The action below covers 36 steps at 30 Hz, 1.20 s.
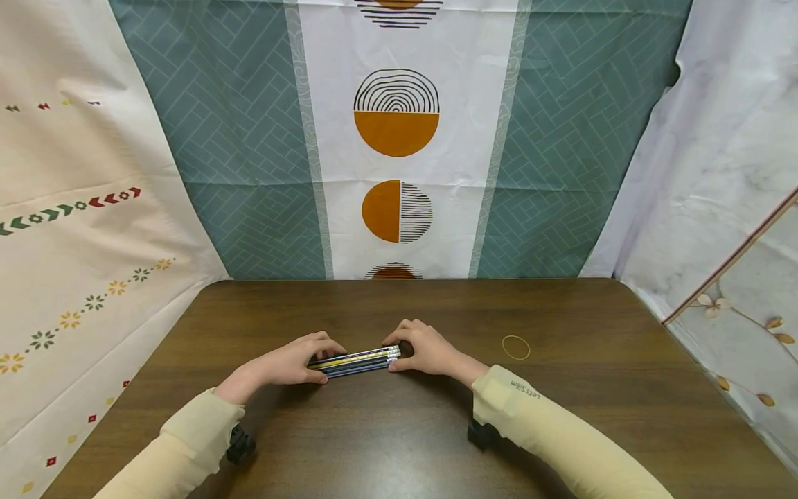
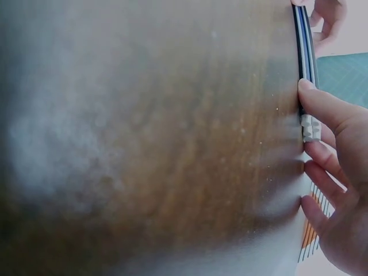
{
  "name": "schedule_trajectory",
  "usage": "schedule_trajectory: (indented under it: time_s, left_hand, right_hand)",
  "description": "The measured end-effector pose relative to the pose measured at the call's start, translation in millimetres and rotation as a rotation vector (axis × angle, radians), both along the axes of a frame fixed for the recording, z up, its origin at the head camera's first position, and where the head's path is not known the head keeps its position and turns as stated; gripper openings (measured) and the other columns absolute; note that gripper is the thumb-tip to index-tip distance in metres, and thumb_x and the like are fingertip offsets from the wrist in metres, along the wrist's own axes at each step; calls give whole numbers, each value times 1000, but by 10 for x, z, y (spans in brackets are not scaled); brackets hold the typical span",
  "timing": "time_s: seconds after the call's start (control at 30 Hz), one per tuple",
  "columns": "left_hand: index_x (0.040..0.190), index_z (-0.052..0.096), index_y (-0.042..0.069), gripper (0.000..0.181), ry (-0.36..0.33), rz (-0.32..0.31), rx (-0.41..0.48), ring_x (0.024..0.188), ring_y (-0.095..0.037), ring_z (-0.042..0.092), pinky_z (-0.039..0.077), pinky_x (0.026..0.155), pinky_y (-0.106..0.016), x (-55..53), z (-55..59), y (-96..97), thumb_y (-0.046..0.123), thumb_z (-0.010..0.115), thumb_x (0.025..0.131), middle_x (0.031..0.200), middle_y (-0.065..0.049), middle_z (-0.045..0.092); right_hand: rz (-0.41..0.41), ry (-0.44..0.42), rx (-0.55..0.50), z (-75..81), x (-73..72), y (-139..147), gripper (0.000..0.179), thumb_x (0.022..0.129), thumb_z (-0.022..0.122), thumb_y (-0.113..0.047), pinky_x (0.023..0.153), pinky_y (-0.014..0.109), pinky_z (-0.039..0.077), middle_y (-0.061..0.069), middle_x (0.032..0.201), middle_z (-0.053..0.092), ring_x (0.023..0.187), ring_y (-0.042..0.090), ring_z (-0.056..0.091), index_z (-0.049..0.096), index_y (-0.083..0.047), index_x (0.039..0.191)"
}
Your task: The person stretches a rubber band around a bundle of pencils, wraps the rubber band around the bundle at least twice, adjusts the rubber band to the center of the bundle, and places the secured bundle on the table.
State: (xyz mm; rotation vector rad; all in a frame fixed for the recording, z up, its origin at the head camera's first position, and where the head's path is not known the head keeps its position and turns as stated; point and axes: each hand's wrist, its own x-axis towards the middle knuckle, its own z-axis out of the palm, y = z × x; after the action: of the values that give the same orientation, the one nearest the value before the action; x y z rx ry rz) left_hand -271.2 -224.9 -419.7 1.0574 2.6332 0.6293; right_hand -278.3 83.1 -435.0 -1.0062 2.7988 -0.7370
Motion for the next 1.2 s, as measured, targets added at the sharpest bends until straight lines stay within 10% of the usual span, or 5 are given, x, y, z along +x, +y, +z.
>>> schedule_trajectory:
  time_s: [1.2]
  left_hand:
    - [126,62,12,46,-42,16,-1,93,-11,52,46,81,-30,6,68,44,13,79,83,105,0,60]
  right_hand:
    - [8,-22,-84,1,-12,-24,36,81,83,-29,91,37,40,2,106,62,103,19,47,69,-15,112]
